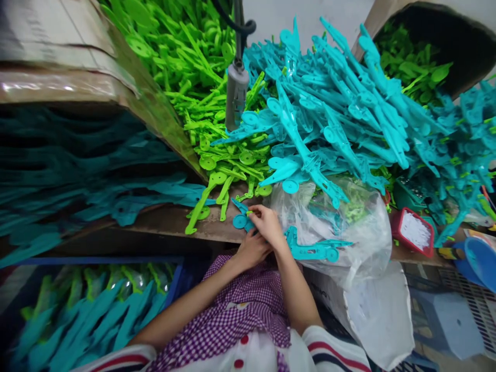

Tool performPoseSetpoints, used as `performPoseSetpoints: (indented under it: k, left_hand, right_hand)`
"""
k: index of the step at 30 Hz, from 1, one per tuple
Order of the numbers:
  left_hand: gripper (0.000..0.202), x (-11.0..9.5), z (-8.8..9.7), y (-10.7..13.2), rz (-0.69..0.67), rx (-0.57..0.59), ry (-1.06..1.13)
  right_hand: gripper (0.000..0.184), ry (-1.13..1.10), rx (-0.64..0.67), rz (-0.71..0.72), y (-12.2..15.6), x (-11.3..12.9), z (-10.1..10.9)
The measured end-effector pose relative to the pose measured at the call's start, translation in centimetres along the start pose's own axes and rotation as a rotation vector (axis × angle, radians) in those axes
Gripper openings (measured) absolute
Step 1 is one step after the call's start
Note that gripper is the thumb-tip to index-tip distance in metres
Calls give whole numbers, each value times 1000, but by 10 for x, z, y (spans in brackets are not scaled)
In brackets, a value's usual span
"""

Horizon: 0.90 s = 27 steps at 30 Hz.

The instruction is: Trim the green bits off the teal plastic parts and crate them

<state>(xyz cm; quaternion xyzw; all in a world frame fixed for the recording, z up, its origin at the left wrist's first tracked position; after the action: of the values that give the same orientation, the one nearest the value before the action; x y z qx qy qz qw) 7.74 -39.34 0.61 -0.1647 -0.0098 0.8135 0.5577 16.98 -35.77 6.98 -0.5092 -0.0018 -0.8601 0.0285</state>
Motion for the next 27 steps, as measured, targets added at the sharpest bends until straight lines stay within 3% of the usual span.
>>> performPoseSetpoints:
  k: [5,10,22,27]
  left_hand:
    - [33,0,0,-1,-4,12,-8]
    - [30,-1,3,-1,-7,33,18]
    - [29,-1,4,0,-1,43,61]
    - [24,0,7,0,-4,22,77]
  right_hand:
    - [29,303,-78,-11,-5,13,0]
    - [24,519,-33,-6,-15,16,-4]
    - [22,567,-1,21,-18,20,-7]
    - [23,496,-38,-38,-20,16,-3]
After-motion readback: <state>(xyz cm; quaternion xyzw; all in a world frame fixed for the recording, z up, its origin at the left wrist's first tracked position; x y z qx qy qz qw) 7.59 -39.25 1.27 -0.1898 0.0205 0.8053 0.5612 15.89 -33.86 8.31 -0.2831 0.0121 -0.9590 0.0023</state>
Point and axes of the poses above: each hand's wrist, its own y-axis away from the middle knuckle, its own z-axis out of the back of the hand, x = y × z, the point moved 3 cm from there along -y, towards the middle knuckle, and after that the axes turned 10 degrees about x, right-handed, at the moved point
